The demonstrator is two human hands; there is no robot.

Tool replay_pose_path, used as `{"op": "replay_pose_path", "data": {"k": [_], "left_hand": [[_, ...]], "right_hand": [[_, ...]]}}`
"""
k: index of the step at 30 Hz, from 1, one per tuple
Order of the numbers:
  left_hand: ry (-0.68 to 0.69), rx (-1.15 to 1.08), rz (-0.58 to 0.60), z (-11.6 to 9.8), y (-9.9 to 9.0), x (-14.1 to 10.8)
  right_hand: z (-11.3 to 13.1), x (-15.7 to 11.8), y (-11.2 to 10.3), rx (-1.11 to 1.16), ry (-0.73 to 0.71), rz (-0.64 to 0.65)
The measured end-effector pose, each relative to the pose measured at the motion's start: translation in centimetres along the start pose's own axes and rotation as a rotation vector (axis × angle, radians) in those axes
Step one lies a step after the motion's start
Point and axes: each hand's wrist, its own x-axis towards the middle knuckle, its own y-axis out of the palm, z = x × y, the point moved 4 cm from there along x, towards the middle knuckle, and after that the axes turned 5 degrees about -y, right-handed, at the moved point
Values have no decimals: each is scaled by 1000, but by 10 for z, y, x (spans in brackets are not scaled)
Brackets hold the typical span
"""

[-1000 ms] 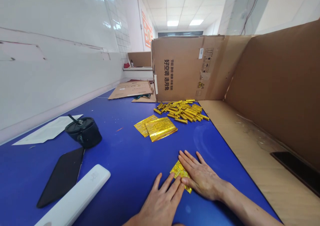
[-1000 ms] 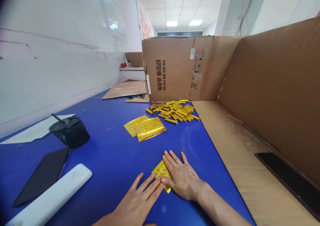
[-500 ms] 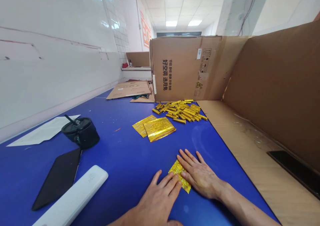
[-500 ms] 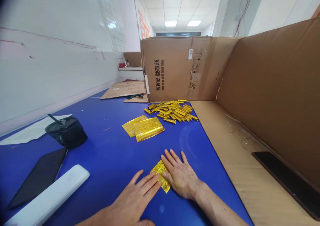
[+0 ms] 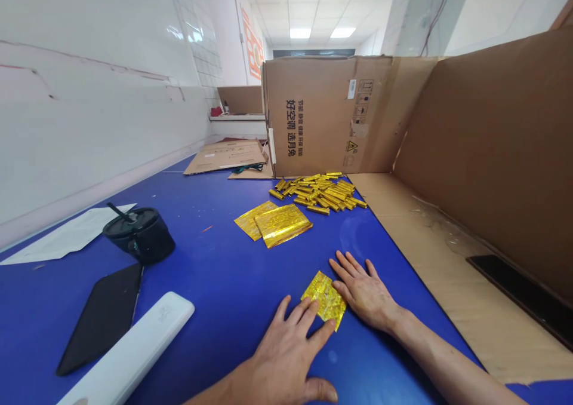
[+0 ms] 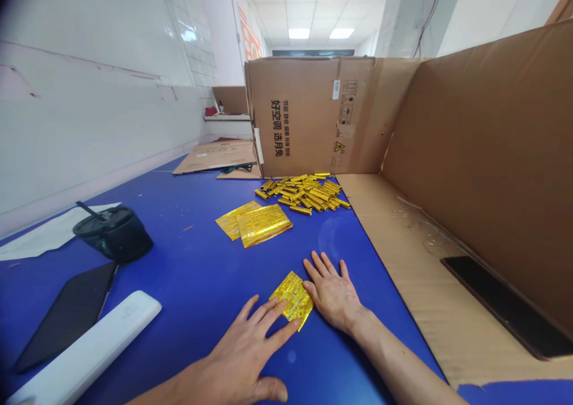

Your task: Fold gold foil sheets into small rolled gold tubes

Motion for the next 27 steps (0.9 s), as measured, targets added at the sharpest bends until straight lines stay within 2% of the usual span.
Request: {"op": "replay_pose_path", "data": {"k": [8,14,16,21,27], "left_hand": [[5,-1,-16,1,2,1],[12,-7,-14,1,6,0],[17,-11,-1,2,6,1],[12,9,30,5,6,2],[3,15,30,7,10,0]], "right_hand": [[-5,4,-8,84,113,-74],[31,17,-10,63,-139,-18],[35,24,-6,42,-155,16],[23,37,1,18,-74,13],[20,37,2,8,-59,16]]}}
